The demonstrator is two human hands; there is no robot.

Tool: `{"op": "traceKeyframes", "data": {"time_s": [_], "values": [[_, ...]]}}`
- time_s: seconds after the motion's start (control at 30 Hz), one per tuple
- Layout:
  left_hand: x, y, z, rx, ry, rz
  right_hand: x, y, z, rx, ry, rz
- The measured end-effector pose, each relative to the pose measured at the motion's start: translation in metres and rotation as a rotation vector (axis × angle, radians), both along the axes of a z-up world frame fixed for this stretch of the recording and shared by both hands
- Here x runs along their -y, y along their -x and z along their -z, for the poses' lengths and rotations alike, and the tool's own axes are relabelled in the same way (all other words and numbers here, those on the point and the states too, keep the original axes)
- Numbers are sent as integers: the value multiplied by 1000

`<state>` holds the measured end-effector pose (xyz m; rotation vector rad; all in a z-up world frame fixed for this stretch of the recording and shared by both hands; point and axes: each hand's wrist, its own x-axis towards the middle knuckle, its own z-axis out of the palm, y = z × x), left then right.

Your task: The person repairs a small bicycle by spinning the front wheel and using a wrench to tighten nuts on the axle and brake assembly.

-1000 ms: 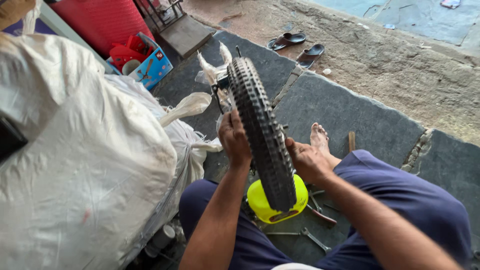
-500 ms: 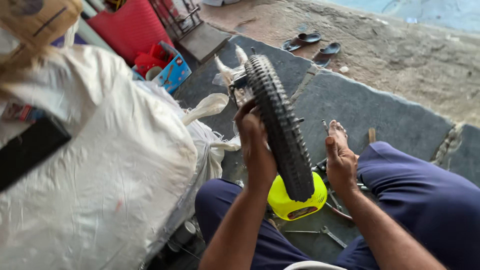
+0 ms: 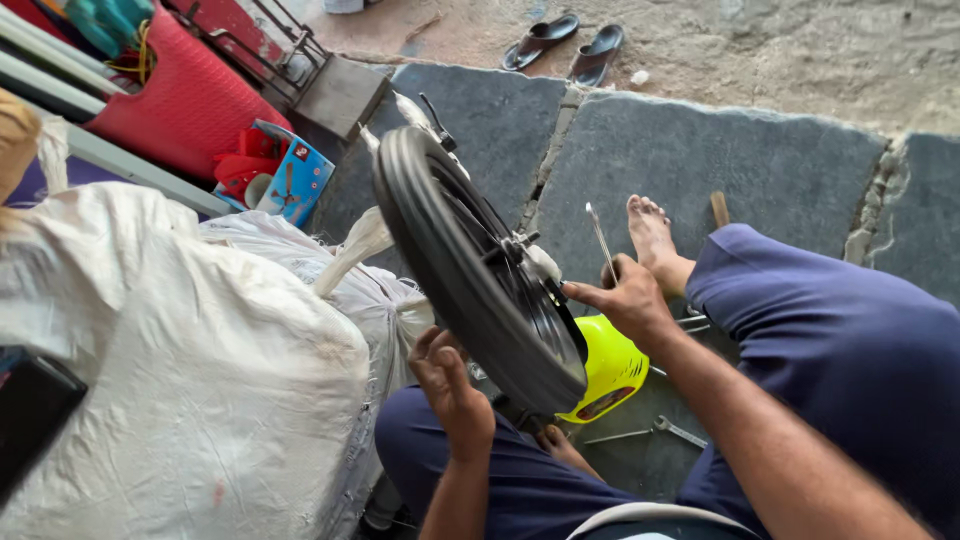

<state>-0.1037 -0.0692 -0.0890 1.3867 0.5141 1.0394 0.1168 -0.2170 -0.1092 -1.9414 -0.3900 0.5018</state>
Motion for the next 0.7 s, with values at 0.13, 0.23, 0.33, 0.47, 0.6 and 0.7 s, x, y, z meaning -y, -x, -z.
{"op": "traceKeyframes", "data": {"time_s": [0.13, 0.23, 0.33, 0.47, 0.6, 0.7], "values": [[5, -12, -29, 69, 20, -8, -8, -9, -2, -67, -14, -122], [-1, -21, -52, 126, 36, -7, -19, -6, -7, -140, -66, -220], [-9, -32, -72, 108, 41, -36, -25, -5, -5, -126, 25, -212], [-18, -49, -99, 175, -63, -14, -28, -6, -2, -163, 34, -216], [-18, -65, -127, 116, -69, 88, -27, -8, -1, -141, 18, -211], [-16, -73, -143, 291, 162, 390, -27, -7, -3, -145, 23, -203]]}}
